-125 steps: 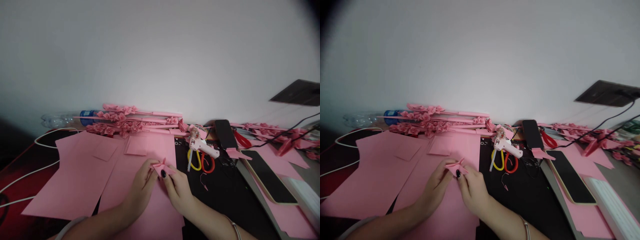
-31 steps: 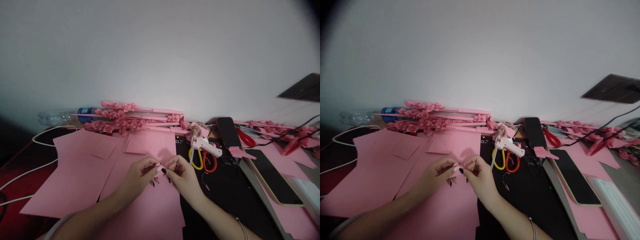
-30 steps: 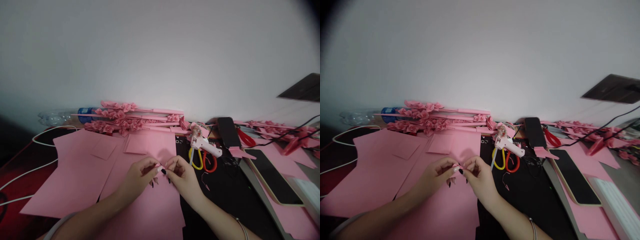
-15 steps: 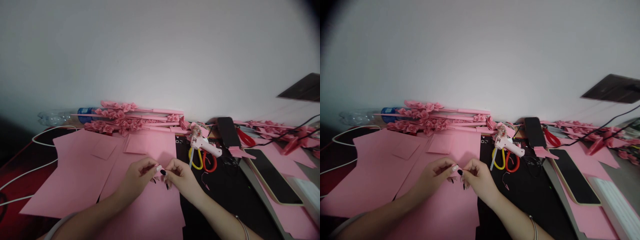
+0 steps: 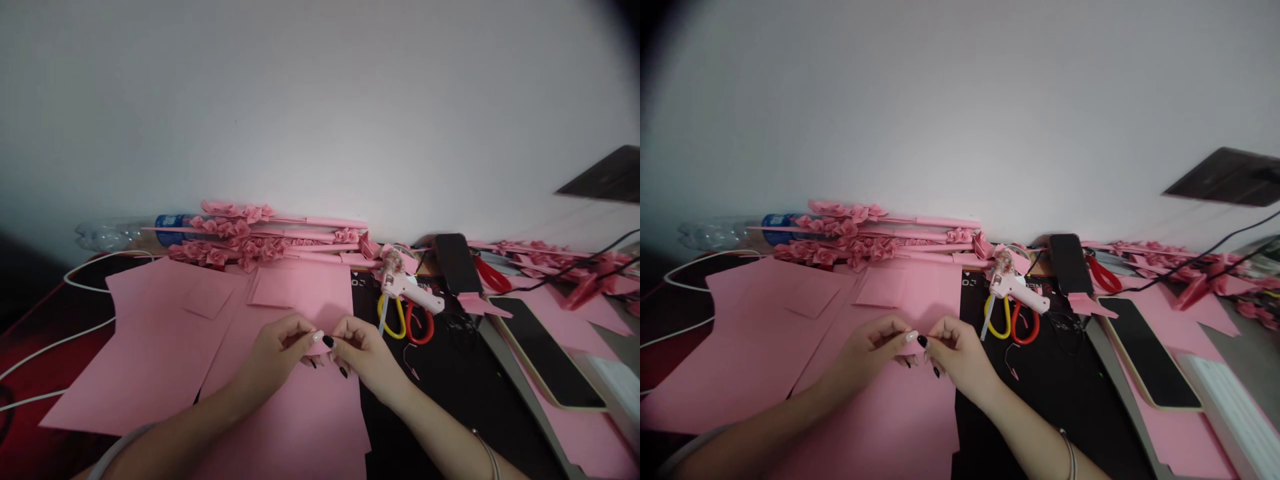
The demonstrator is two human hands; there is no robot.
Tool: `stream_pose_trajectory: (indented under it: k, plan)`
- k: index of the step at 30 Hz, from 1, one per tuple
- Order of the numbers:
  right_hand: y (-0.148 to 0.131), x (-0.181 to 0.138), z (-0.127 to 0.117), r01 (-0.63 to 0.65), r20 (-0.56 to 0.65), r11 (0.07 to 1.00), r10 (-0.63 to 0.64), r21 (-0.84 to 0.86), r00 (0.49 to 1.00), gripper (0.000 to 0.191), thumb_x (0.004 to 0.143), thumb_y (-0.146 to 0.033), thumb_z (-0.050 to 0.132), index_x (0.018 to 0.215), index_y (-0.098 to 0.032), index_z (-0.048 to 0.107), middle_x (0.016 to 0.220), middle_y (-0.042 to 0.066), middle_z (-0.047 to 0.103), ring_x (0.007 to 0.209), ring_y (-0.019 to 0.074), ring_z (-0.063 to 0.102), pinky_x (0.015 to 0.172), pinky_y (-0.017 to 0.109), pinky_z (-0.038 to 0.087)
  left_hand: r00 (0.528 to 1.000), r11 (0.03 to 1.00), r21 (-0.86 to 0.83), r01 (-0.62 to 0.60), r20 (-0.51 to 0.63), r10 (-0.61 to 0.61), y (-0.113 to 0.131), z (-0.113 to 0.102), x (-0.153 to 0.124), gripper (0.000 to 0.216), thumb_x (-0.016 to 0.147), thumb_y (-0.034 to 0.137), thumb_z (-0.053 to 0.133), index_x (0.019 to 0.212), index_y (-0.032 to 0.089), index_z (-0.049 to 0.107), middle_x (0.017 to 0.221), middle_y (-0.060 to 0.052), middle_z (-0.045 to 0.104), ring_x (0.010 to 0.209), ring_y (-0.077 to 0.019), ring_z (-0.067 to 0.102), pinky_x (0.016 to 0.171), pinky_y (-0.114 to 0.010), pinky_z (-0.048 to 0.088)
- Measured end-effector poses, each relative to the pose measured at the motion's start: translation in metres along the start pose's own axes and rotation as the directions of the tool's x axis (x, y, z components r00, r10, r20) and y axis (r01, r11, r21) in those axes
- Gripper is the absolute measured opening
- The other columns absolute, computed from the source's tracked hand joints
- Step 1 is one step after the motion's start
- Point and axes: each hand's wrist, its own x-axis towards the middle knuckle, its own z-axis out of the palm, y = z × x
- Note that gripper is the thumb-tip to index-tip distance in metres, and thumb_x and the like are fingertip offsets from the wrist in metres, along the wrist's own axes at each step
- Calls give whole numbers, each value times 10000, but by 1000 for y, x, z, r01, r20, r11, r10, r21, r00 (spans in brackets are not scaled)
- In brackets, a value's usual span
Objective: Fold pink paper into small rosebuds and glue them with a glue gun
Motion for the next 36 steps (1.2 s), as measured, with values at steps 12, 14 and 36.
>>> stream_pose_trajectory:
  k: [12, 14, 36]
  plan:
    - [0, -2, -1, 91, -59, 946, -115, -310, 992, 262, 823, -348, 602, 665, -188, 467, 530, -58, 429, 450, 80, 353, 430, 216, 273, 995, 995, -52, 82, 62, -79, -2, -1, 4, 106, 737, 208, 651, 805, 161, 584, 707, -13, 702, 669, -149, 658, 654, -270, 503]
    - [-1, -4, -1, 160, -8, 886, -182, -436, 983, 248, 835, -302, 584, 661, -194, 445, 551, -57, 399, 489, 91, 339, 461, 229, 263, 994, 994, -84, 72, 93, -64, -6, 1, 2, 124, 730, 181, 649, 802, 175, 548, 658, 14, 678, 636, -145, 653, 625, -263, 495]
    - [-4, -10, -1, 329, 116, 734, -327, -594, 938, 294, 910, -213, 421, 624, -211, 354, 572, -41, 346, 523, 117, 342, 502, 258, 267, 969, 987, -57, 151, 205, -136, -9, 4, 0, 121, 768, 242, 632, 832, 178, 552, 701, 1, 701, 677, -178, 703, 647, -290, 548]
